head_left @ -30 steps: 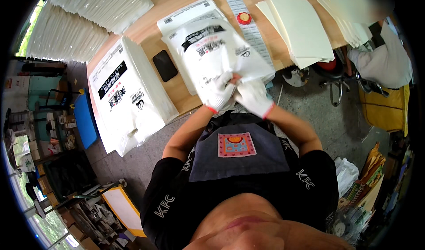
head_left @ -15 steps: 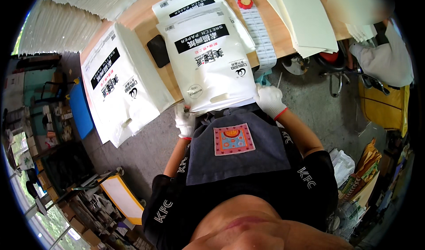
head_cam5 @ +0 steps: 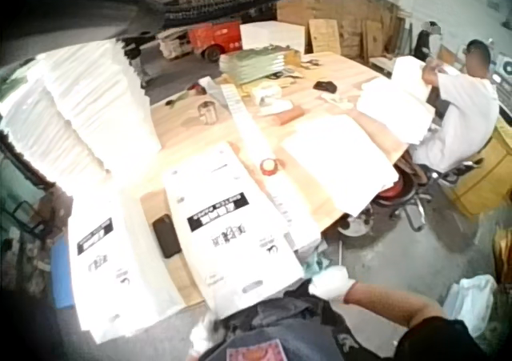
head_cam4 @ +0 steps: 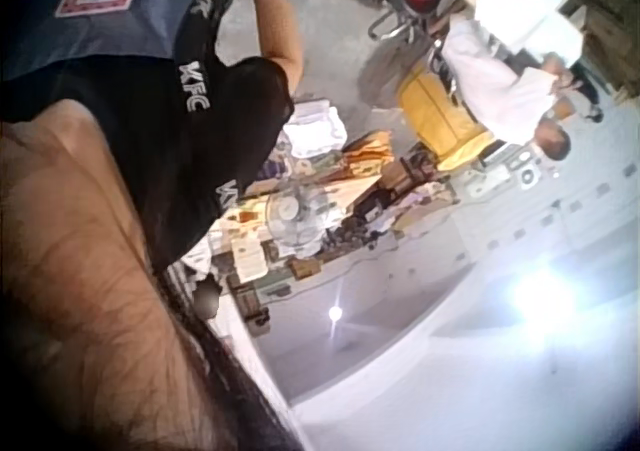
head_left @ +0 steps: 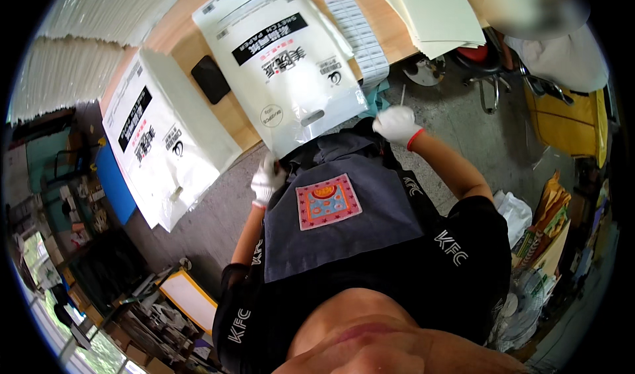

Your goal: The person places stacks of white paper into white plastic bags on a table. They fold the top of each bag and seal it with a roll of tape. The person repeats this process for multiple bags.

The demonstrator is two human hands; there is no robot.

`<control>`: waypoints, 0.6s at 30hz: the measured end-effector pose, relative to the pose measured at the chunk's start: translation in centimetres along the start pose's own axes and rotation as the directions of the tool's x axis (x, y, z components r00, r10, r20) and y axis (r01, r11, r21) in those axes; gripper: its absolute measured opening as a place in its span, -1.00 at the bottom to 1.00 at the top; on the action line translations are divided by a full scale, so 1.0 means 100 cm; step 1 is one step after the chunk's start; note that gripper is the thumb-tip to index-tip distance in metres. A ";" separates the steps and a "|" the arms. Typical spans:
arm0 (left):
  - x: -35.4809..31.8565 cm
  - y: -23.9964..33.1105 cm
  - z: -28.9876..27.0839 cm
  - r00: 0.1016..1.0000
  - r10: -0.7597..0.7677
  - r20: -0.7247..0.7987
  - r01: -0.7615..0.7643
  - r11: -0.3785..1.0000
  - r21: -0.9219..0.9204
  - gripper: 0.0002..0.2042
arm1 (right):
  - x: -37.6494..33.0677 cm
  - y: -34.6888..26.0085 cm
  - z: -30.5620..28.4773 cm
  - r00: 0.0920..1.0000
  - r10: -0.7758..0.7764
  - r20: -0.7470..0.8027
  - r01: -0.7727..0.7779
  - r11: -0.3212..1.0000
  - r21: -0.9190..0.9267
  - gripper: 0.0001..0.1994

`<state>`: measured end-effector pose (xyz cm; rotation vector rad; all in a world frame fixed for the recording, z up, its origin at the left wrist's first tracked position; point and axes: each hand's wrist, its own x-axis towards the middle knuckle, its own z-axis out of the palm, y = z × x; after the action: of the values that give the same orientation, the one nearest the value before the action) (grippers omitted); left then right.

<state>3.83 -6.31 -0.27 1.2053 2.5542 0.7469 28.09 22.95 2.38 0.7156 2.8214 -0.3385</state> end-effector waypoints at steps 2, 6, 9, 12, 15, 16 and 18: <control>-0.014 -0.012 -0.006 0.997 -0.055 0.050 0.061 0.988 -0.143 -0.80 | -0.002 0.015 0.021 0.961 0.252 0.114 -0.268 0.949 0.164 -0.69; 0.026 0.019 -0.021 0.972 0.226 0.064 -0.203 0.947 -0.248 -0.80 | 0.043 0.064 0.044 0.791 0.607 -0.077 -0.506 0.720 0.475 -0.68; 0.063 0.061 -0.002 0.954 0.297 0.039 -0.281 0.933 -0.225 -0.82 | 0.068 0.075 0.088 0.803 0.586 -0.108 -0.466 0.731 0.498 -0.62; 0.099 0.112 0.016 0.935 0.310 0.171 -0.157 0.796 -0.584 -0.76 | 0.056 0.091 0.107 0.892 0.440 0.100 -0.285 0.378 0.881 -0.59; 0.122 0.140 0.038 0.772 0.178 0.610 0.345 0.689 -0.637 -0.60 | 0.016 0.066 0.055 0.893 0.443 -0.079 -0.101 0.368 0.924 -0.64; 0.128 0.149 0.043 0.682 0.143 0.717 0.485 0.645 -0.590 -0.58 | 0.001 0.053 0.019 0.882 0.446 -0.154 -0.074 0.453 0.888 -0.65; 0.137 0.168 0.066 0.464 0.097 0.881 0.777 0.434 -0.457 -0.62 | -0.020 0.026 -0.032 0.880 0.419 -0.223 0.013 0.447 0.894 -0.74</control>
<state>8.73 15.55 3.36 0.3269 1.1982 0.8337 30.64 25.12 5.54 1.4628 2.6675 -1.9187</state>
